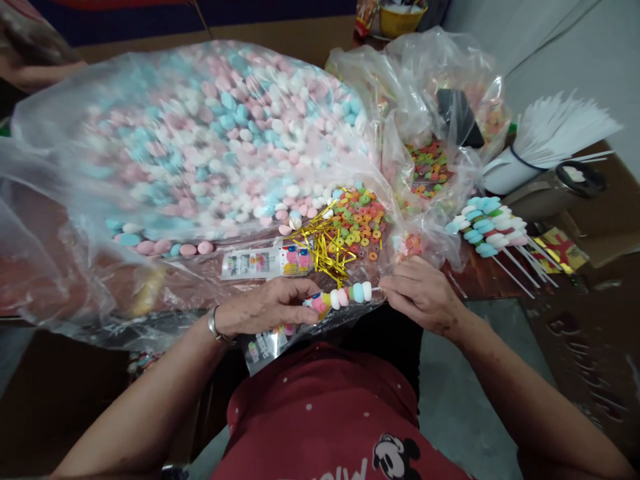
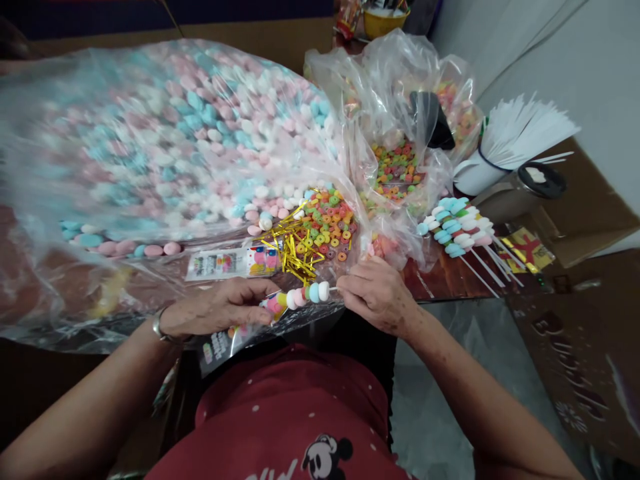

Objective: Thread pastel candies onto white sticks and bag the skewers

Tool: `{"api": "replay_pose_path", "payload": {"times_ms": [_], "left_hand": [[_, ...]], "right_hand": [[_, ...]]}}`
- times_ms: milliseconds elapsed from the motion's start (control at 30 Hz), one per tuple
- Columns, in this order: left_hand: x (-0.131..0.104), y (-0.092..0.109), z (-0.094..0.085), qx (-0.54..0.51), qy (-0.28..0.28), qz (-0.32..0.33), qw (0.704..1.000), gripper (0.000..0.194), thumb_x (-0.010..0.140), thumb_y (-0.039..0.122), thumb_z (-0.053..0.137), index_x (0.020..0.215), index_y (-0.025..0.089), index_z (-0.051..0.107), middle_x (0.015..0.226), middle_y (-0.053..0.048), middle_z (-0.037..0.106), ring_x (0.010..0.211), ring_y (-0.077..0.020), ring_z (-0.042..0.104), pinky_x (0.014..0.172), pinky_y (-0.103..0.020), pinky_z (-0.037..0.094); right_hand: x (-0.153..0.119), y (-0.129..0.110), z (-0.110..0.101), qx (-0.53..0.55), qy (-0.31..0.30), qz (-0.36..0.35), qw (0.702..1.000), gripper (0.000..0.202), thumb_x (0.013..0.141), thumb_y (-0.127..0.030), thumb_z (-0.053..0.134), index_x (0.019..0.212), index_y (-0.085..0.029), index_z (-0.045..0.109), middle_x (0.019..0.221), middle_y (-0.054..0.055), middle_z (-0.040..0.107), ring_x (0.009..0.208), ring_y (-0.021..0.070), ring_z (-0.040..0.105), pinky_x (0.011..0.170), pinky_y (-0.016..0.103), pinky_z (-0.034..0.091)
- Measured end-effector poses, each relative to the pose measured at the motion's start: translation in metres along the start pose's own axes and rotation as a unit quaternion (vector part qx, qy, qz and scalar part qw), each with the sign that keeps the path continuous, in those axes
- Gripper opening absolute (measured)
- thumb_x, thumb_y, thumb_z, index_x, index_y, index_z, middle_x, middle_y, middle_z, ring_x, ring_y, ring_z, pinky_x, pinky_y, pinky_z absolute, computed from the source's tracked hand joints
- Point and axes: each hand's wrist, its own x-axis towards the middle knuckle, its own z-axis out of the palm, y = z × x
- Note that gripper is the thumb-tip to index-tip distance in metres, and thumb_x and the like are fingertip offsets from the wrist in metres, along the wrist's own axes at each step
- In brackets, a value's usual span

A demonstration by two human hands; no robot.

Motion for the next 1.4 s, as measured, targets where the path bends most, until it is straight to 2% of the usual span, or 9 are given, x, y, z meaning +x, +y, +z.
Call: {"api": "replay_pose_path", "payload": {"times_ms": [233,367,567,667,867,1100,1267,1333,1400], "left_hand": [[0.011,0.002,0.006,0.112,0.027,0.071,0.991,0.029,0.089,0.042,0.057,0.101,0.016,0.061,0.082,0.0,0.059,0.073,-0.0126,0.051,0.065,-0.022,0.04],[0.012,0.003,0.004,0.159,-0.015,0.092,0.983,0.03,0.089,0.04,0.058,0.106,0.016,0.059,0.084,-0.001,0.06,0.074,-0.0135,0.052,0.065,-0.022,0.038],[0.013,0.018,0.007,0.208,-0.138,0.098,0.963,0.021,0.087,0.032,0.062,0.101,0.016,0.059,0.085,-0.001,0.062,0.075,-0.0141,0.054,0.066,-0.022,0.038],[0.017,0.021,0.011,0.182,-0.155,0.109,0.965,0.025,0.085,0.035,0.064,0.099,0.015,0.058,0.079,0.0,0.06,0.07,-0.0131,0.051,0.062,-0.022,0.037],[0.017,0.019,0.013,0.124,-0.083,0.132,0.98,0.047,0.086,0.037,0.062,0.124,0.016,0.045,0.076,0.002,0.059,0.068,-0.0131,0.051,0.063,-0.024,0.038],[0.017,0.035,-0.005,-0.025,-0.107,0.041,0.993,0.052,0.088,0.044,0.057,0.13,0.017,0.044,0.098,-0.009,0.068,0.081,-0.017,0.065,0.068,-0.029,0.049],[0.019,0.039,-0.038,-0.084,-0.031,-0.01,0.996,0.042,0.082,0.035,0.067,0.118,0.017,0.057,0.098,-0.011,0.071,0.08,-0.0198,0.069,0.07,-0.032,0.054],[0.015,0.036,-0.054,-0.147,0.058,0.009,0.987,0.03,0.085,0.03,0.062,0.11,0.014,0.061,0.092,-0.013,0.073,0.077,-0.021,0.071,0.071,-0.034,0.056],[0.011,0.031,-0.066,-0.222,0.188,0.047,0.955,0.018,0.087,0.022,0.056,0.099,0.01,0.064,0.086,-0.015,0.073,0.073,-0.0211,0.072,0.07,-0.034,0.057]], "right_hand": [[-0.002,-0.009,0.012,0.052,-0.069,0.0,0.996,0.027,0.092,-0.016,0.044,0.072,-0.017,0.063,0.06,-0.002,0.052,0.058,0.0111,0.044,0.063,0.027,0.032],[-0.008,-0.013,0.018,0.099,-0.108,0.006,0.989,0.03,0.093,-0.016,0.041,0.07,-0.017,0.06,0.06,-0.003,0.052,0.057,0.01,0.044,0.061,0.026,0.03],[-0.006,-0.011,0.001,0.039,-0.082,-0.045,0.995,0.029,0.095,-0.019,0.042,0.073,-0.018,0.061,0.06,-0.002,0.051,0.059,0.0117,0.041,0.063,0.027,0.029],[-0.005,-0.015,0.004,0.04,-0.081,-0.063,0.994,0.029,0.096,-0.02,0.041,0.076,-0.017,0.061,0.063,-0.001,0.053,0.061,0.0124,0.042,0.064,0.028,0.031],[-0.018,-0.036,0.032,0.171,-0.071,0.027,0.982,0.026,0.097,-0.02,0.038,0.081,-0.016,0.058,0.067,0.0,0.057,0.061,0.0114,0.047,0.061,0.024,0.036],[-0.026,-0.055,0.045,0.295,-0.03,0.185,0.937,0.023,0.094,-0.021,0.043,0.076,-0.018,0.057,0.065,-0.001,0.056,0.058,0.009,0.05,0.056,0.019,0.04],[-0.027,-0.061,0.053,0.313,-0.019,0.21,0.926,0.024,0.092,-0.022,0.044,0.074,-0.017,0.059,0.065,0.0,0.058,0.059,0.0101,0.051,0.057,0.021,0.041],[-0.028,-0.062,0.055,0.331,-0.013,0.237,0.913,0.024,0.092,-0.025,0.045,0.074,-0.017,0.06,0.065,0.0,0.058,0.059,0.0105,0.052,0.057,0.021,0.043],[-0.029,-0.061,0.055,0.35,-0.007,0.271,0.897,0.025,0.091,-0.027,0.045,0.074,-0.018,0.06,0.065,0.0,0.059,0.06,0.0109,0.053,0.058,0.021,0.044]]}}
